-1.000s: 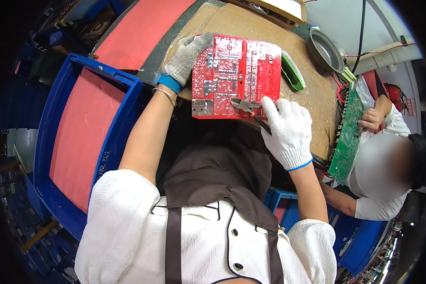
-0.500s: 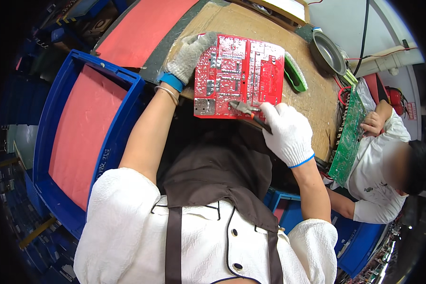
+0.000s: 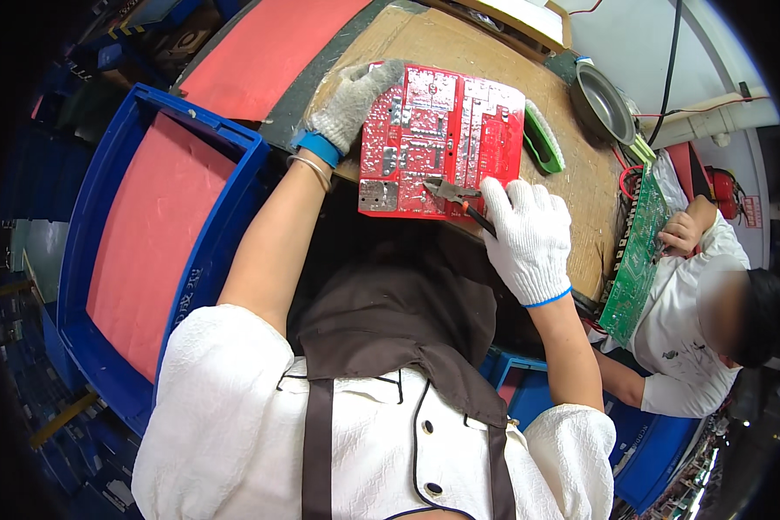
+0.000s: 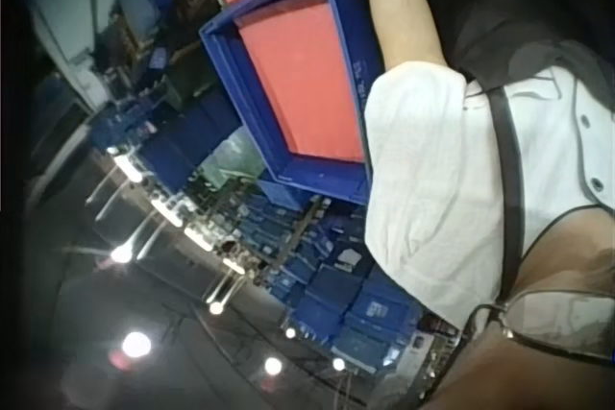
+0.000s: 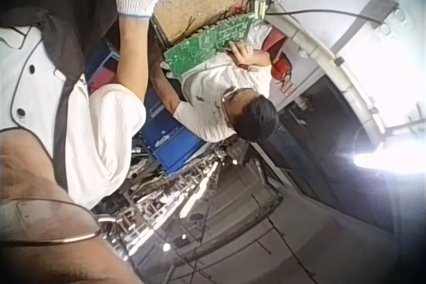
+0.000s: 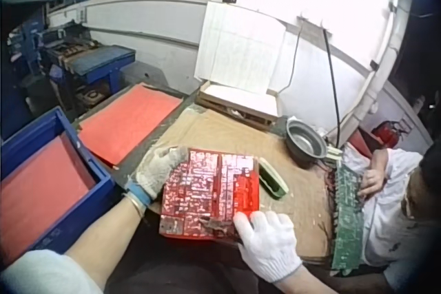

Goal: Cleaning and inspecting red and green circuit boards using a brush and pliers at a workbench.

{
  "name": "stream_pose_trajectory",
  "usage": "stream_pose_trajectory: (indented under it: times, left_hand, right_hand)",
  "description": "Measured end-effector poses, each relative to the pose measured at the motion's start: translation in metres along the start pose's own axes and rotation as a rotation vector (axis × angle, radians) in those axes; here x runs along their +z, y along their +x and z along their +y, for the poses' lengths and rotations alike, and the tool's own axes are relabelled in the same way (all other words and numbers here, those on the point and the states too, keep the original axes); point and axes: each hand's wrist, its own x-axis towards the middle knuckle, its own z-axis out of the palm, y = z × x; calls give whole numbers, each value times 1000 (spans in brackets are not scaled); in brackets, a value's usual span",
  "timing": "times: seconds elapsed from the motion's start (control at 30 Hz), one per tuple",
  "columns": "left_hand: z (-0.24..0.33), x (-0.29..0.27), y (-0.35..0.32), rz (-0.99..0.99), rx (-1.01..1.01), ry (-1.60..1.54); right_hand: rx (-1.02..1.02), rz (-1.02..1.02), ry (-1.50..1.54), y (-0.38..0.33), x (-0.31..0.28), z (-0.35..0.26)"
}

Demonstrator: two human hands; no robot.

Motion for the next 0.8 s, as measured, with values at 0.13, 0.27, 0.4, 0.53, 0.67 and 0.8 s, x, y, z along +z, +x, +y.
stream_pose_trajectory:
  times: [0.13,0.27,0.4,0.53,0.67,0.8]
  left_hand:
    - [7,3,-3,11,-28,-1]
    - [1,-2,1,-22,-16,-23]
    - [2,0,0,8,-12,10]
    - [6,1,-1,0,-4,33]
    - [1,-1,1,-10,-20,-37]
    - [3,2,1,-18,-17,-37]
  right_hand:
    - [45,-72,38,-1,2,0]
    - [51,-133,188,0,8,6]
    - [-76,-162,218,-3,0,-5]
    - [-113,-163,140,-8,-1,-9]
    - [41,-28,128,-8,-5,-5]
    - [94,3,70,-7,0,-4]
